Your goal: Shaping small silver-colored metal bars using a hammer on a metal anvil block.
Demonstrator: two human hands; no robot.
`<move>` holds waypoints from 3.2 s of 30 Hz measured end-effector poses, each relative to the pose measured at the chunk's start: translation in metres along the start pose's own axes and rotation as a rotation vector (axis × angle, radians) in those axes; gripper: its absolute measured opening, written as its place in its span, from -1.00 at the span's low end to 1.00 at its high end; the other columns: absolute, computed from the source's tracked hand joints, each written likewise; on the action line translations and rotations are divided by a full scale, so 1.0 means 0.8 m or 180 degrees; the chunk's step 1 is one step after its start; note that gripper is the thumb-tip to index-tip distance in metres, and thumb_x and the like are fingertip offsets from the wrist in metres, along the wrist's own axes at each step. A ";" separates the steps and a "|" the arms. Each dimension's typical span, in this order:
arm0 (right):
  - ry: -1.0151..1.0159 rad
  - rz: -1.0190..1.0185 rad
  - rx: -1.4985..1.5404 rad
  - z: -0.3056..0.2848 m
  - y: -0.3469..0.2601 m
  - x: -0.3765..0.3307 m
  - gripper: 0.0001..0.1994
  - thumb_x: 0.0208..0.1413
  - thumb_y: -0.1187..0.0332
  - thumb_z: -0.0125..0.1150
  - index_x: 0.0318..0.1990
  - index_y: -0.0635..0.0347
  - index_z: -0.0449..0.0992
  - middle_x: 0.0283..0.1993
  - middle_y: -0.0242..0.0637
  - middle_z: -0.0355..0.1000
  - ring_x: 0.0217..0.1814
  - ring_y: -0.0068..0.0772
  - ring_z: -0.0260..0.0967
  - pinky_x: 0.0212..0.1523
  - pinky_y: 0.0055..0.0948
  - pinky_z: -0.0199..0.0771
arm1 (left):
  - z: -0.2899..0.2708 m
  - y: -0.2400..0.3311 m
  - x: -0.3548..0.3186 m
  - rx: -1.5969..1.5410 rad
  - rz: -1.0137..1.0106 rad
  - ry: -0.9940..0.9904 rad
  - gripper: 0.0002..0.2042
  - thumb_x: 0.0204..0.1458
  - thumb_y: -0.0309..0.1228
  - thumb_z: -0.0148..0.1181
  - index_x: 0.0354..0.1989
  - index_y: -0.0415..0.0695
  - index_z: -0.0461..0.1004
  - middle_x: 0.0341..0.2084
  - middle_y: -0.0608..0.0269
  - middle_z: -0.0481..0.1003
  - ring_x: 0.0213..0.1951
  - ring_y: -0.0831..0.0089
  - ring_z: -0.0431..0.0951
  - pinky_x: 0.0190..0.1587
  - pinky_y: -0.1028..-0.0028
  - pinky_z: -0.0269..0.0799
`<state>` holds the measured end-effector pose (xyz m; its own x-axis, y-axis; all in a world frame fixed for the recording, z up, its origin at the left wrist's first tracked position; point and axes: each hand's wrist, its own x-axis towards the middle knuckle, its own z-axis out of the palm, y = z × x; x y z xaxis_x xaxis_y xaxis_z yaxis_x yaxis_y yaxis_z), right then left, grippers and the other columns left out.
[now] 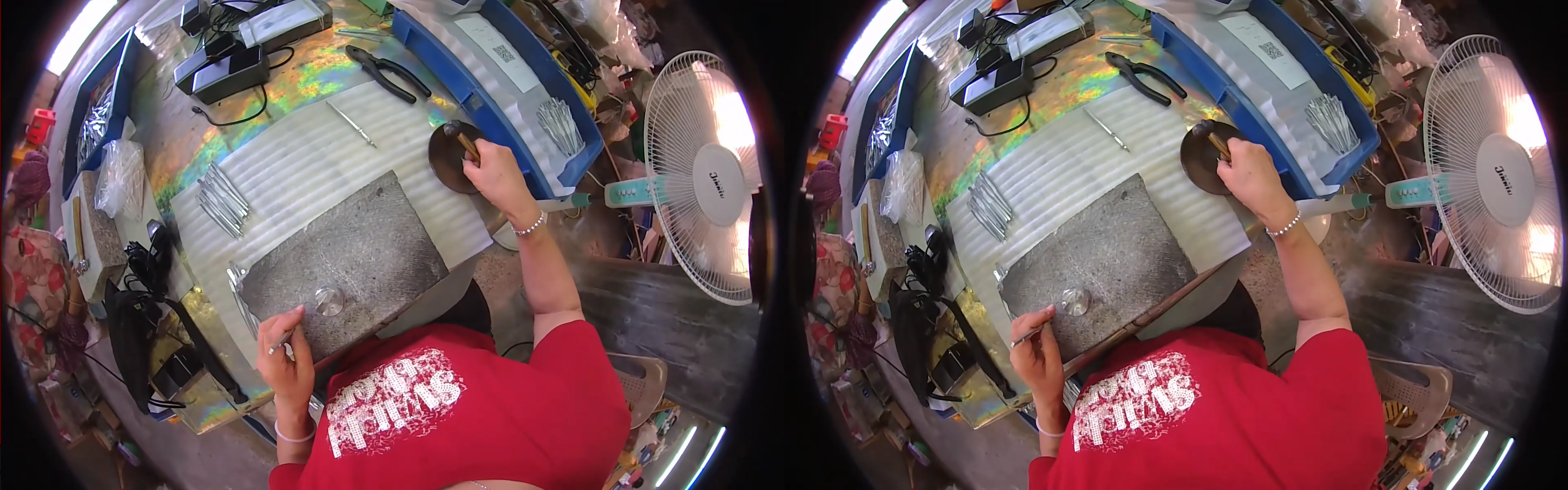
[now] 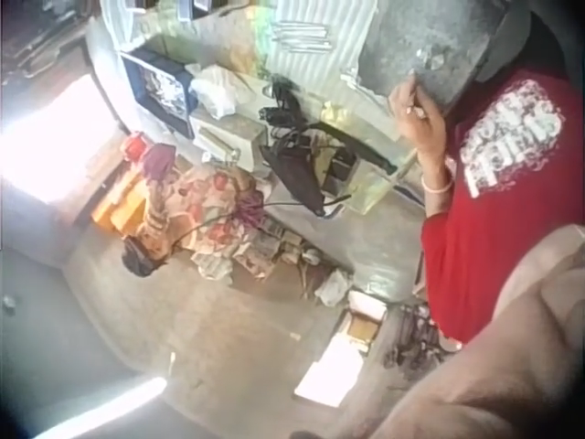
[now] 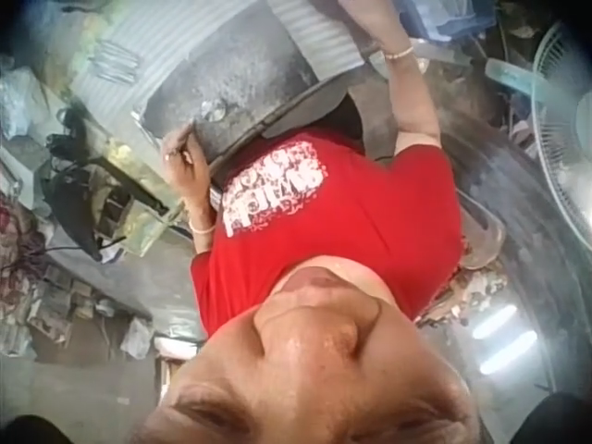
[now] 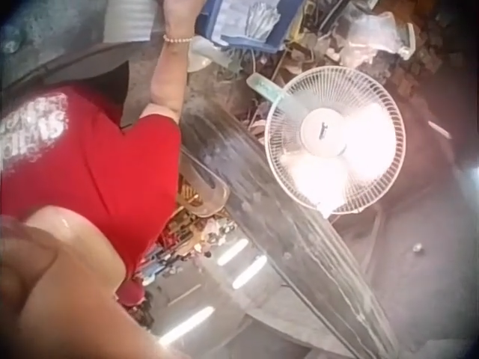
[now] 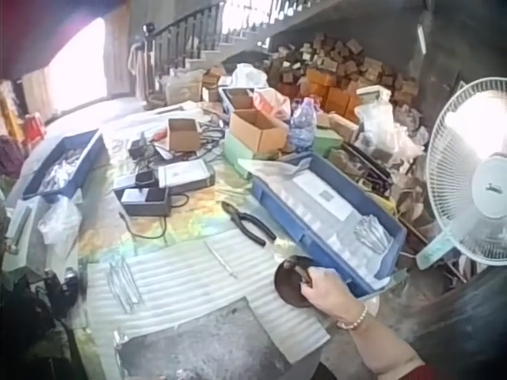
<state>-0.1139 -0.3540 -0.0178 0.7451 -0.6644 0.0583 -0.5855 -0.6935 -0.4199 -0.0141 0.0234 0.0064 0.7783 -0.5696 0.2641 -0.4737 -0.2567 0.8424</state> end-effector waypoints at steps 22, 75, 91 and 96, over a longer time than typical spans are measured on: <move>0.0051 0.0218 0.1496 -0.043 -0.015 0.004 -0.89 -0.09 0.39 0.11 -0.44 0.24 0.39 -0.60 -0.35 0.31 -0.53 -0.55 0.24 -0.48 -0.49 0.25 | -0.012 -0.002 0.004 -0.0086 -0.0126 0.0161 -0.84 -0.10 -0.68 0.17 -0.33 -0.23 0.42 -0.34 0.05 0.49 -0.25 0.25 0.52 -0.16 0.41 0.41; -0.2657 -0.0165 0.4222 -0.028 -0.227 -0.141 -0.84 0.01 0.64 0.02 -0.22 0.35 0.36 -0.36 -0.32 0.41 -0.27 -0.61 0.38 -0.21 -0.56 0.40 | 0.006 0.031 0.009 -0.4851 -0.2041 -0.0594 -0.85 0.10 -0.47 0.10 -0.24 -0.28 0.36 -0.38 0.06 0.50 -0.39 0.37 0.58 -0.31 0.48 0.55; -0.2378 -0.0118 0.4131 -0.020 -0.223 -0.145 -0.87 0.00 0.61 0.07 -0.26 0.30 0.37 -0.44 -0.38 0.40 -0.36 -0.68 0.35 -0.30 -0.62 0.36 | 0.011 0.039 0.007 -0.3464 -0.0950 -0.0450 -0.91 0.09 -0.57 0.07 -0.26 -0.31 0.37 -0.29 0.00 0.42 -0.36 0.37 0.53 -0.26 0.48 0.52; -0.2421 0.0385 0.4483 -0.014 -0.218 -0.139 -0.78 0.00 0.44 0.27 -0.22 0.30 0.39 -0.48 -0.39 0.37 -0.42 -0.70 0.30 -0.31 -0.69 0.32 | 0.011 0.028 0.004 -0.4219 -0.1330 -0.0467 -0.91 0.13 -0.52 0.02 -0.24 -0.24 0.30 -0.29 -0.02 0.44 -0.38 0.39 0.53 -0.30 0.49 0.52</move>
<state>-0.0984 -0.1625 0.0592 0.9485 -0.1091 -0.2974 -0.2241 0.4326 -0.8733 -0.0254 0.0091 0.0221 0.6748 -0.7318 -0.0953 0.5817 0.4479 0.6790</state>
